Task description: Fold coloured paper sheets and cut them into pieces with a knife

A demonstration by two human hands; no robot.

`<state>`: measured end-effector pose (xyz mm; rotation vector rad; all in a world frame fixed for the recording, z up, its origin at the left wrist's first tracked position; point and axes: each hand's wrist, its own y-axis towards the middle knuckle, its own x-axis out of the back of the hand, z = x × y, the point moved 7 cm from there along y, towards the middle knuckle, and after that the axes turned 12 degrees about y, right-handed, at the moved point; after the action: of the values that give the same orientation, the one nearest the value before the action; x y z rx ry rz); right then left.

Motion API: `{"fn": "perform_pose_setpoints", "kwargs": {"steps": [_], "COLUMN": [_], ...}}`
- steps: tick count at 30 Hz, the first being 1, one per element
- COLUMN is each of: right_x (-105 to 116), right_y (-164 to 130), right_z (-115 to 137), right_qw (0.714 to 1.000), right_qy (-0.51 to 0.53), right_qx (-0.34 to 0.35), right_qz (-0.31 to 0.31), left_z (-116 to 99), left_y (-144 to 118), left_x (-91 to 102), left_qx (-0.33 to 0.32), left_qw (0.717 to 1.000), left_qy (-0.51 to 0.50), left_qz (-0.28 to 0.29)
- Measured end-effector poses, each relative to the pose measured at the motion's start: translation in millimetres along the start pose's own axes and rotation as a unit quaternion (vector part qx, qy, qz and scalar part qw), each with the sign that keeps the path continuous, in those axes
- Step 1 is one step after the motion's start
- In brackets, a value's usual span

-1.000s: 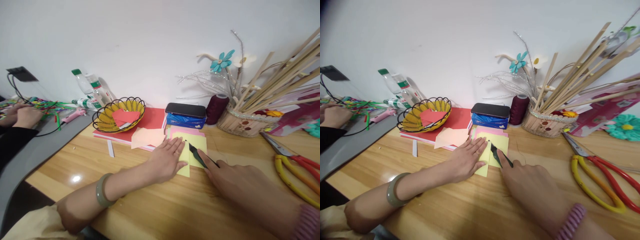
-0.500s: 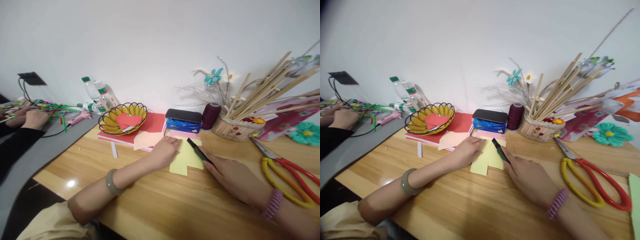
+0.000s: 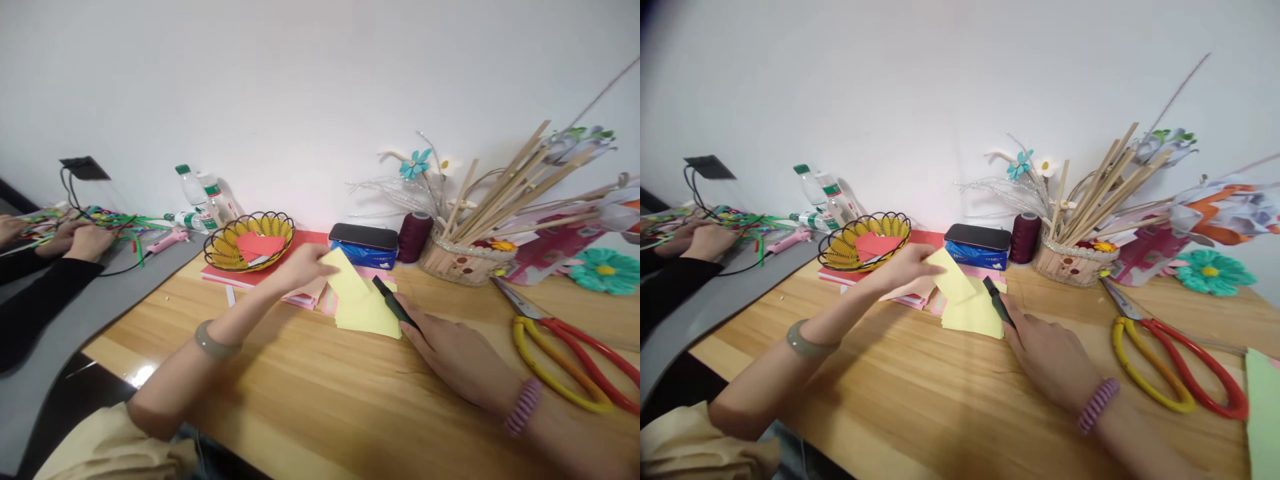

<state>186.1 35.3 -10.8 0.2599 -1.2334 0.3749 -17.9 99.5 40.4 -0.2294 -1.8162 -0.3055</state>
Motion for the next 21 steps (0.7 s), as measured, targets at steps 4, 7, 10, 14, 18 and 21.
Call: {"fn": "perform_pose_setpoints", "kwargs": {"steps": [4, 7, 10, 14, 18, 21], "right_x": [5.0, 10.5, 15.4, 18.9, 24.6, 29.5], "right_y": [-1.6, -3.4, -3.7, -0.4, 1.0, -1.0], "right_z": [-8.8, -24.1, -35.9, -38.6, -34.2, -22.5], "right_qw": [1.000, 0.997, 0.991, 0.985, 0.980, 0.979], "right_qy": [-0.024, -0.069, -0.112, -0.141, -0.155, -0.149], "right_qx": [0.002, -0.022, -0.046, -0.053, -0.042, -0.006], "right_qz": [-0.013, -0.031, -0.051, -0.080, -0.115, -0.139], "left_z": [37.2, 48.6, 28.4, -26.6, -63.6, -67.5], "left_y": [-22.1, -38.6, -47.0, -46.0, -49.0, -48.0], "left_x": [26.3, 30.2, 27.6, -4.1, -43.6, -53.3], "left_qx": [0.111, 0.171, 0.129, -0.089, -0.234, -0.227], "left_qw": [0.987, 0.964, 0.936, 0.949, 0.950, 0.951], "left_qy": [0.056, 0.128, 0.253, 0.261, 0.207, 0.207], "left_qz": [-0.103, -0.157, -0.209, -0.154, -0.009, 0.016]}}
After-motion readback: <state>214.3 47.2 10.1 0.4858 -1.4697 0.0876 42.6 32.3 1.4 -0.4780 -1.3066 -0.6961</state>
